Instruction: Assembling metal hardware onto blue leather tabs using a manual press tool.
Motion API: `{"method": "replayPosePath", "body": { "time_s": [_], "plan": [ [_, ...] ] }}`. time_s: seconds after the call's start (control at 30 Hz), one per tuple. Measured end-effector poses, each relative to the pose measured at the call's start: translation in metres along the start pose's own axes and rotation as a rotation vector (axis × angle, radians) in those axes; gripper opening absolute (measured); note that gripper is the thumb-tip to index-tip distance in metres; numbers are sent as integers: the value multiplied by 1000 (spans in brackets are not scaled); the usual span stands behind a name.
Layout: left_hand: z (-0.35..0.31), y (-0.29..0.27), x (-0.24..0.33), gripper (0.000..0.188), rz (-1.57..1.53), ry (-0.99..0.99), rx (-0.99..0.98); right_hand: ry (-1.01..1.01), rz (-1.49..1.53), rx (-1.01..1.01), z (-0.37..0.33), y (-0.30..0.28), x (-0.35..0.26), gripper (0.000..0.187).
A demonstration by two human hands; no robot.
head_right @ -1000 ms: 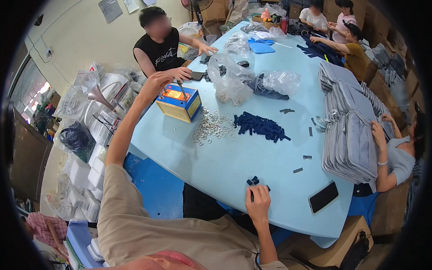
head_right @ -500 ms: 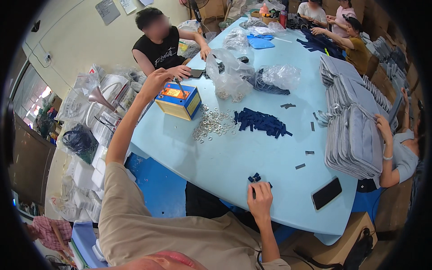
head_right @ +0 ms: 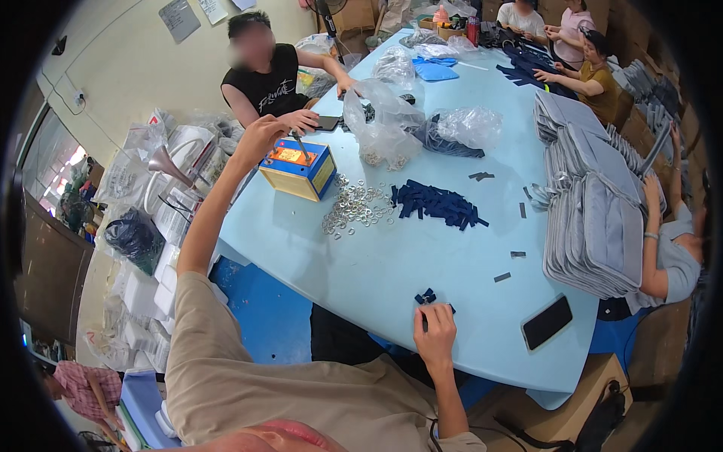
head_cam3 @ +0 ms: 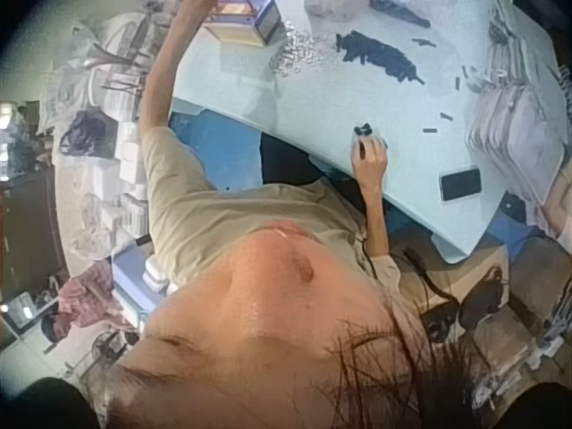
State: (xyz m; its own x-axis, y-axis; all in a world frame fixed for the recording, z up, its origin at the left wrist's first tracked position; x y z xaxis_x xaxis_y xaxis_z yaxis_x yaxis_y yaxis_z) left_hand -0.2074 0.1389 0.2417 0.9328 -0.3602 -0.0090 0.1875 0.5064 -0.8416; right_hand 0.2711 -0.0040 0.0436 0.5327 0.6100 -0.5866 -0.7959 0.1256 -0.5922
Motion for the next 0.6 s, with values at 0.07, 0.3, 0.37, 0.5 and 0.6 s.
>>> {"method": "replayPosePath", "body": {
  "time_s": [0.07,0.3,0.37,0.5,0.6],
  "plan": [
    [-2,2,-1,13,-9,-4,6,-1,-15,-3,2,-2,-2,7],
    [-3,-5,0,12,13,-55,42,12,-1,-1,0,-3,0,7],
    [-8,-11,-1,12,-1,-73,99,11,9,2,0,-4,-1,7],
    [-15,-23,41,11,-197,-122,256,55,23,4,-7,-7,3,7],
    [-38,-6,69,10,-507,-452,205,41,42,33,-5,-9,0,8]
  ]
}}
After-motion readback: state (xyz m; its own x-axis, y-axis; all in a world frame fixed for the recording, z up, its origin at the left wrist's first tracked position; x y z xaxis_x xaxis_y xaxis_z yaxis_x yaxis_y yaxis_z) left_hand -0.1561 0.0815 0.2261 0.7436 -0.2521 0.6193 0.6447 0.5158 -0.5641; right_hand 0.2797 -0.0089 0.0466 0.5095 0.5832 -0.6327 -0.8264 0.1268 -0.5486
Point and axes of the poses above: each hand's wrist, its own z-axis towards the middle knuckle, its own y-axis out of the palm, x = y × z, the point moved 8 cm from there along z, towards the middle knuckle, and after that the axes turned 5 degrees about -z, right-handed, at the moved point
